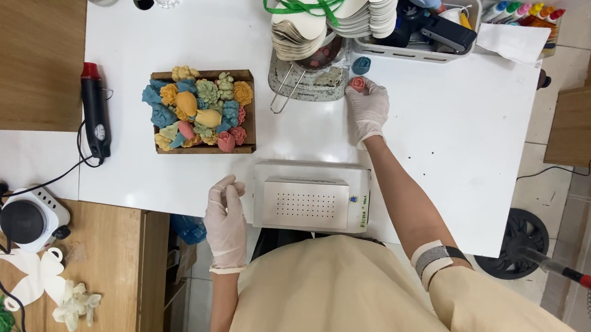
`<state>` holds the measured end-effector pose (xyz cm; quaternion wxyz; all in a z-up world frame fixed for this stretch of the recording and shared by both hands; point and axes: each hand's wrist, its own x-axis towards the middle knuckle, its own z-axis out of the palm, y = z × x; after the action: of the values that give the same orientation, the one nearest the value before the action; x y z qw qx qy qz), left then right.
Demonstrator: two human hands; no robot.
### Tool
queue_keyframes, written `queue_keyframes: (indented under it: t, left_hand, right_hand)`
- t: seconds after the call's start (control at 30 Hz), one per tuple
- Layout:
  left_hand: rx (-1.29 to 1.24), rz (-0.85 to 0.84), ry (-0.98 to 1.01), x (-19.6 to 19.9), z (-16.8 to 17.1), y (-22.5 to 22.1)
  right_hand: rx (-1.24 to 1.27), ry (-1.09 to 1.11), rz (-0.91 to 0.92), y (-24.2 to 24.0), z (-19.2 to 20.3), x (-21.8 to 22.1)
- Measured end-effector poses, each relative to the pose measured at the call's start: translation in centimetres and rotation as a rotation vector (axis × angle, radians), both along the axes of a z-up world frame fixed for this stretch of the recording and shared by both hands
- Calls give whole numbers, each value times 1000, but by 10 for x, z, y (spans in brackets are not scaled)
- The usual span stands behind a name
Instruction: Organizing and preparing wax flower decorations for candle production.
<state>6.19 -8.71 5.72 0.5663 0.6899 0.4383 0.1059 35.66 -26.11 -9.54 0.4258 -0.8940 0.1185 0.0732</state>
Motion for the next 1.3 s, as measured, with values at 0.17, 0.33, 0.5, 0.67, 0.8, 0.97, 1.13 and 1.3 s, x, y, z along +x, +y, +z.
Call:
queue_keyframes:
  t: [0.17,0.33,0.5,0.67,0.8,0.97,1.13,1.3]
  left_hand:
    - [48,-17,-40,-13,-6,16]
    - [5,5,-120,-23,-15,34]
    - [-18,18,-142,-33,-32,58]
    - [-113,53,-130,-40,-52,78]
    - [-111,9,-89,-37,-56,94]
    - [-88,-85,-107,-32,-62,105]
    - [-142,-111,-189,-29,-75,109]
    - [-189,-130,-191,-30,-88,105]
  right_hand:
    - [119,131,-13,-2,-2,-7]
    - [58,37,-72,-12,-20,-19]
    - [23,-73,-66,4,-2,-72]
    - [49,-578,446,56,94,-111]
    - [-9,-158,591,130,147,-123]
    - [-255,281,726,173,79,-157]
    - [-391,115,650,202,35,-164]
    - [-433,15,585,201,35,-163]
